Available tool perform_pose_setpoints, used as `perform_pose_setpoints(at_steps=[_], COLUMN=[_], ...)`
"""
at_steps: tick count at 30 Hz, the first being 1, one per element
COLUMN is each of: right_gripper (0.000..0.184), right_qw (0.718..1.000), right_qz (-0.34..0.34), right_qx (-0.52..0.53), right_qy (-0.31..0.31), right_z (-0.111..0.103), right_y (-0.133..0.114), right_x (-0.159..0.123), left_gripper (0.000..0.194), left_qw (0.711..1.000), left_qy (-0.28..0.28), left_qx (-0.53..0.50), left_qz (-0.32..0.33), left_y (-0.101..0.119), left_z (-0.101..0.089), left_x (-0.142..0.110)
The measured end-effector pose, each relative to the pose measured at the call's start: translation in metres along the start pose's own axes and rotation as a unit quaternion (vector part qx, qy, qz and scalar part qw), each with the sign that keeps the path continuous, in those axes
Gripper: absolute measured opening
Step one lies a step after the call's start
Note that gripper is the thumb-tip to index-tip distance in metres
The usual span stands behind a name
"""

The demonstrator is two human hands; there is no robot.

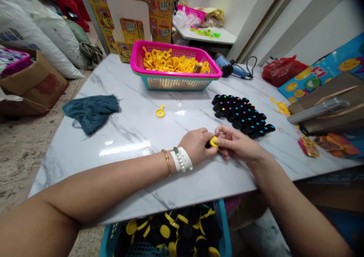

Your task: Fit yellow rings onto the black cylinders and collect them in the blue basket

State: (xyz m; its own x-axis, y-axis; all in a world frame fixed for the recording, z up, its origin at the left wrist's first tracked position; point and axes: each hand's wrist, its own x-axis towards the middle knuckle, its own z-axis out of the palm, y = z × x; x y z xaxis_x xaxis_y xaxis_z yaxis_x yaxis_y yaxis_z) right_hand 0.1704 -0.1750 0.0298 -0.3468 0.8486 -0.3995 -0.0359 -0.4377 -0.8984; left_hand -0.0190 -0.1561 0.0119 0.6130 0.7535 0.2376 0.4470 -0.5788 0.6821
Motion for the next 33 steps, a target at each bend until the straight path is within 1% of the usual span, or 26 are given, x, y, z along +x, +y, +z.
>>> perform_pose_setpoints(at_steps=[2,4,7,9,12,13,14,16,17,18,19,20,21,22,23,24,25,26,27,29,31,32,33], right_gripper=[0.034,0.037,0.037,0.038,0.055,0.056,0.053,0.044,0.038,0.034,0.029,0.025,0.021,0.018,0.016,0.015,0.015,0.015,0.015,0.011,0.009,0.011,0.013], right_qw=[1.000,0.999,0.998,0.996,0.986,0.980,0.974,0.962,0.957,0.950,0.937,0.917,0.892,0.864,0.839,0.822,0.815,0.813,0.815,0.819,0.814,0.811,0.814], right_qz=[0.016,0.030,0.042,0.015,-0.049,-0.065,-0.075,-0.087,-0.089,-0.095,-0.110,-0.137,-0.167,-0.195,-0.219,-0.237,-0.246,-0.250,-0.255,-0.279,-0.330,-0.356,-0.368], right_qx=[-0.014,-0.014,-0.036,-0.074,-0.154,-0.183,-0.209,-0.243,-0.257,-0.278,-0.311,-0.354,-0.402,-0.447,-0.483,-0.506,-0.517,-0.520,-0.517,-0.500,-0.477,-0.464,-0.450], right_qy=[-0.021,-0.018,0.016,0.039,0.032,0.037,0.050,0.089,0.102,0.108,0.112,0.121,0.126,0.125,0.119,0.109,0.094,0.076,0.062,0.035,-0.001,-0.013,-0.012], right_z=[0.001,0.004,0.010,0.017,0.030,0.036,0.041,0.052,0.059,0.065,0.072,0.080,0.088,0.095,0.103,0.109,0.115,0.120,0.123,0.125,0.123,0.119,0.114], right_y=[-0.006,-0.008,-0.005,-0.002,0.006,0.010,0.016,0.030,0.037,0.044,0.051,0.056,0.060,0.064,0.067,0.071,0.075,0.080,0.087,0.103,0.113,0.113,0.109], right_x=[0.007,0.012,0.012,0.007,-0.007,-0.014,-0.021,-0.038,-0.047,-0.056,-0.065,-0.073,-0.080,-0.086,-0.092,-0.095,-0.098,-0.099,-0.099,-0.097,-0.095,-0.094,-0.093], left_gripper=[0.015,0.015,0.021,0.023,0.021,0.021,0.021,0.023,0.024,0.026,0.026,0.026,0.026,0.028,0.033,0.040,0.042,0.038,0.034,0.027,0.027,0.026,0.024], left_qw=[1.000,1.000,0.996,0.992,0.994,0.994,0.993,0.989,0.987,0.987,0.990,0.996,0.997,0.990,0.977,0.960,0.947,0.942,0.940,0.945,0.949,0.949,0.949], left_qy=[-0.004,-0.021,-0.066,-0.088,-0.089,-0.090,-0.096,-0.134,-0.151,-0.150,-0.128,-0.082,-0.011,0.056,0.103,0.136,0.141,0.125,0.111,0.078,0.059,0.048,0.036], left_qx=[-0.009,-0.022,-0.033,-0.026,-0.002,0.005,0.004,-0.021,-0.037,-0.044,-0.036,-0.010,0.043,0.104,0.164,0.216,0.257,0.284,0.297,0.304,0.307,0.311,0.312], left_qz=[0.009,-0.001,-0.060,-0.081,-0.070,-0.065,-0.063,-0.053,-0.046,-0.042,-0.041,-0.045,-0.059,-0.076,-0.094,-0.116,-0.131,-0.131,-0.124,-0.090,-0.046,-0.025,-0.008], left_y=[0.000,0.000,-0.001,-0.001,0.004,0.007,0.010,0.014,0.013,0.010,0.004,-0.006,-0.019,-0.034,-0.050,-0.066,-0.079,-0.090,-0.096,-0.097,-0.086,-0.078,-0.070], left_z=[-0.002,-0.004,-0.007,-0.010,-0.014,-0.014,-0.015,-0.020,-0.025,-0.032,-0.042,-0.054,-0.067,-0.080,-0.092,-0.101,-0.107,-0.109,-0.108,-0.097,-0.081,-0.072,-0.063], left_x=[0.003,0.006,0.007,0.006,-0.003,-0.009,-0.017,-0.033,-0.040,-0.046,-0.049,-0.049,-0.046,-0.042,-0.035,-0.029,-0.022,-0.016,-0.012,-0.007,-0.004,-0.002,0.001])
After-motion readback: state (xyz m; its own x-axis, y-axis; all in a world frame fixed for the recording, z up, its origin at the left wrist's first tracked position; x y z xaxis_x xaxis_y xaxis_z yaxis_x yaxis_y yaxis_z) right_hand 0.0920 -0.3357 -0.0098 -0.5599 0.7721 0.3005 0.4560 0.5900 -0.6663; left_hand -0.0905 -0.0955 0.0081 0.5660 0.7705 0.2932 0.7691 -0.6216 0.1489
